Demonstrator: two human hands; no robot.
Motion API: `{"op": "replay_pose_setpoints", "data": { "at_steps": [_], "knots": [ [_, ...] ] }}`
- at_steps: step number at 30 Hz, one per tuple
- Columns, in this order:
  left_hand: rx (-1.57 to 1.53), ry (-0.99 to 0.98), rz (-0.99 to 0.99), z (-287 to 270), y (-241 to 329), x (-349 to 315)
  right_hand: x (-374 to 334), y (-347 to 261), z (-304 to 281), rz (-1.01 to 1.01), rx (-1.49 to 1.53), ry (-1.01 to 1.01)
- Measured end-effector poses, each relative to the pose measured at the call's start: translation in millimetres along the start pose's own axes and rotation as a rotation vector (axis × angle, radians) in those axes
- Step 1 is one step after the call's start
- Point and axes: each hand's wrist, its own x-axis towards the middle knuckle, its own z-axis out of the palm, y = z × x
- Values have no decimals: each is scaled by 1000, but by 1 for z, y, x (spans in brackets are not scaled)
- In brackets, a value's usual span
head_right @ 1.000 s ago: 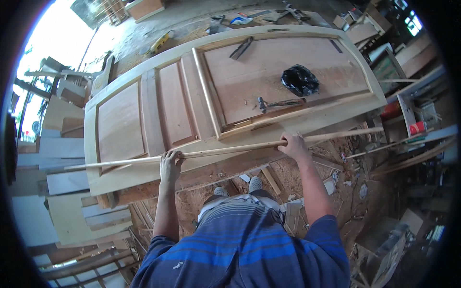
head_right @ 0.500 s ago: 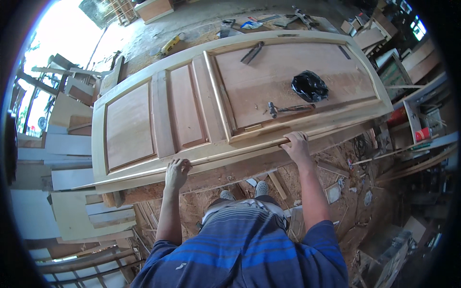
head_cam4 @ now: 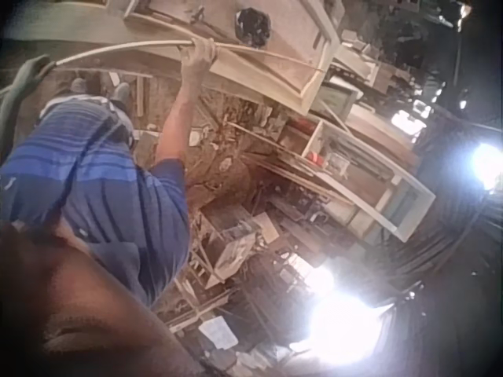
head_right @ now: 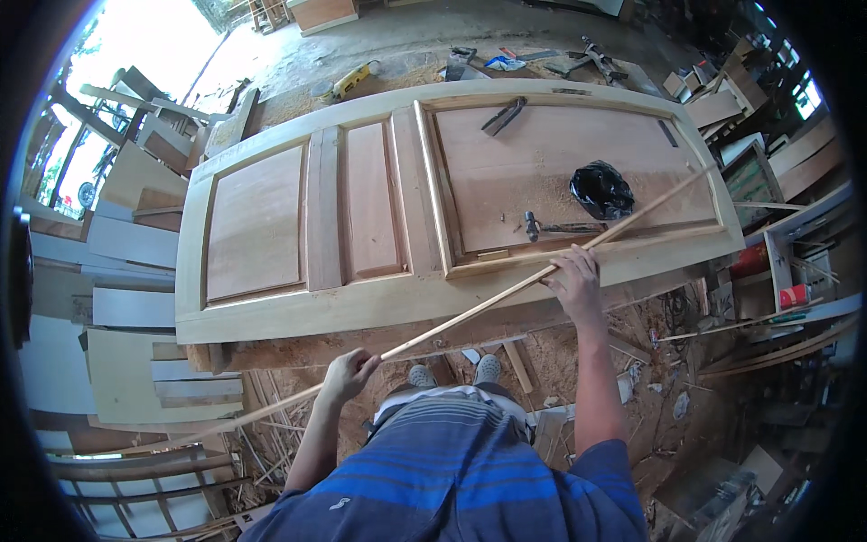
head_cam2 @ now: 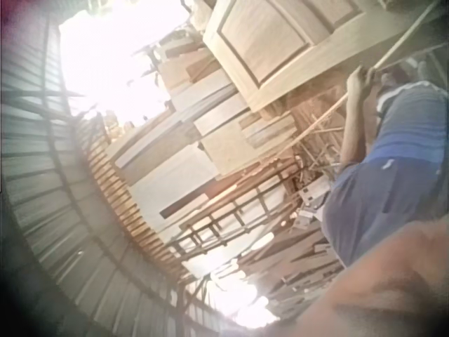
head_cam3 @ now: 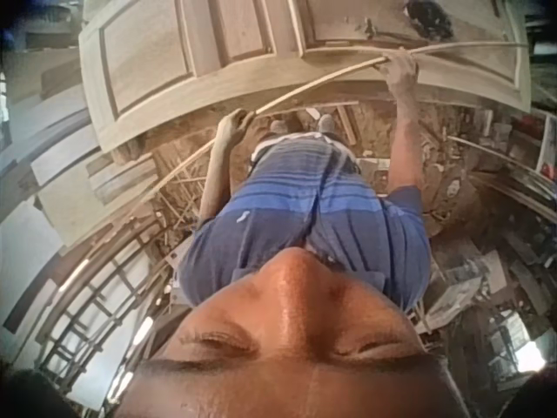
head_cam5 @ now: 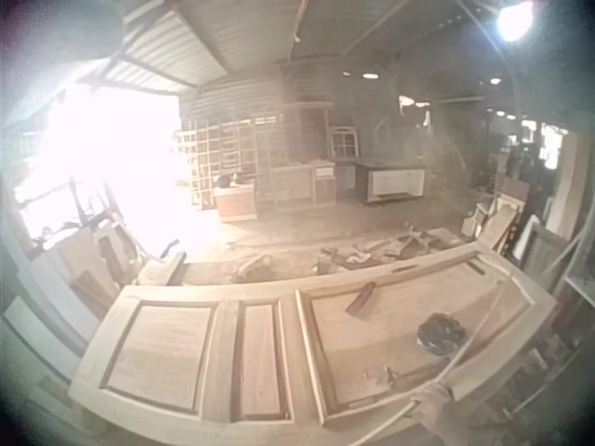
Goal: The person hammers a nail into a decorative wood strip on a door panel, then retrieves a long wood trim piece and aligns it against the center of the door while marking it with a pencil.
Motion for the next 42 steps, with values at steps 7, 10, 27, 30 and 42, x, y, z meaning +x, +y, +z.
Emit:
{"op": "replay_pose_setpoints", "data": {
  "at_steps": [7, 10, 27, 30, 42],
  "knots": [
    [-452, -100, -167, 21, -65, -75, 38, -65, 38, -171, 136, 24],
    [-489, -139, -291, 34, -100, -108, 50, -97, 62, -239, 217, -86],
    [-649, 92, -663, 105, -170, -284, 60, -259, 180, -617, 313, -659],
    [-607, 76, -810, 114, -176, -298, 54, -272, 195, -674, 351, -676],
    [-639, 120, -792, 131, -196, -326, 33, -299, 212, -708, 469, -589]
  ]
}}
